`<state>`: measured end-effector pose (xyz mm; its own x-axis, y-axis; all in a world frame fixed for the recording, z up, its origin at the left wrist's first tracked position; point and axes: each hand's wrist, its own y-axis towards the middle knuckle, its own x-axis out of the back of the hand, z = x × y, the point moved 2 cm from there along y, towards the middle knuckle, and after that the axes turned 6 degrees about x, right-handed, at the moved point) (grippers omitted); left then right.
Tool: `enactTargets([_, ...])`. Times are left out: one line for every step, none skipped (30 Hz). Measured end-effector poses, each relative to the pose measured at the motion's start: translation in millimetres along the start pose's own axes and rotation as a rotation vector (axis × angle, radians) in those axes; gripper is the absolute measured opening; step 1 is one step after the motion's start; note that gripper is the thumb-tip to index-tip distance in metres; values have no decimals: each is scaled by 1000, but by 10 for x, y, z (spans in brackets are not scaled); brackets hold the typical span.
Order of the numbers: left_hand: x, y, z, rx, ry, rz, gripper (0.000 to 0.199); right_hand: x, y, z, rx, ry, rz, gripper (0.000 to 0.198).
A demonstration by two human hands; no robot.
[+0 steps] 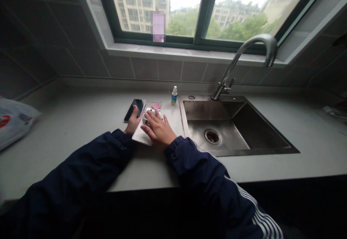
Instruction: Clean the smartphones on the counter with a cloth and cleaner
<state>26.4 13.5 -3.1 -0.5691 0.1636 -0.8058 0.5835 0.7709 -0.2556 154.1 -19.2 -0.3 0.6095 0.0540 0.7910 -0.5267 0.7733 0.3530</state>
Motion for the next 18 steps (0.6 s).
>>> enactTargets([-20,-6,18,25,12,11,84,3,1,-29,-46,-16,-28,66])
enactTargets([-38,-14,36,52,30,15,81,11,-1,-56,-100,-33,-60,68])
enactTargets([-54,-22,51,78,52,12,80,23,-4,-81,-161,-49,-93,70])
enactTargets([-67,-31,63,97,75,5,79,37,-7,-102,-222,-62,-121,72])
enactTargets([-78,-40,68,105,94,-4,79,51,-11,-119,-272,-73,-142,73])
enactTargets([-87,-48,69,105,107,-10,79,65,-12,-128,-302,-82,-156,73])
enactTargets([-95,-53,64,96,113,-14,79,78,-11,-129,-309,-86,-161,72])
enactTargets([-101,-57,56,79,109,-15,79,87,-8,-123,-290,-86,-160,70])
enactTargets([-104,-57,47,61,98,-14,79,94,-3,-110,-253,-82,-154,68])
enactTargets([-104,-55,37,46,81,-9,79,96,0,-91,-203,-74,-144,66])
enactTargets([-102,-50,28,28,61,-3,79,94,3,-69,-146,-63,-127,65])
enactTargets([-94,-44,18,6,40,3,80,87,3,-44,-88,-51,-104,64])
enactTargets([-83,-37,8,-17,19,7,82,77,1,-19,-33,-40,-79,63])
enactTargets([-67,-29,-3,-40,0,9,84,67,-3,4,14,-32,-55,62])
enactTargets([-48,-21,-14,-64,-16,7,87,57,-9,26,54,-25,-36,61])
enactTargets([-25,-13,-25,-82,-28,-2,90,50,-16,47,88,-23,-24,59])
enactTargets([-1,-6,-37,-95,-38,-15,92,47,-23,64,114,-27,-22,57])
enactTargets([22,2,-49,-104,-45,-27,93,48,-29,78,132,-35,-29,55])
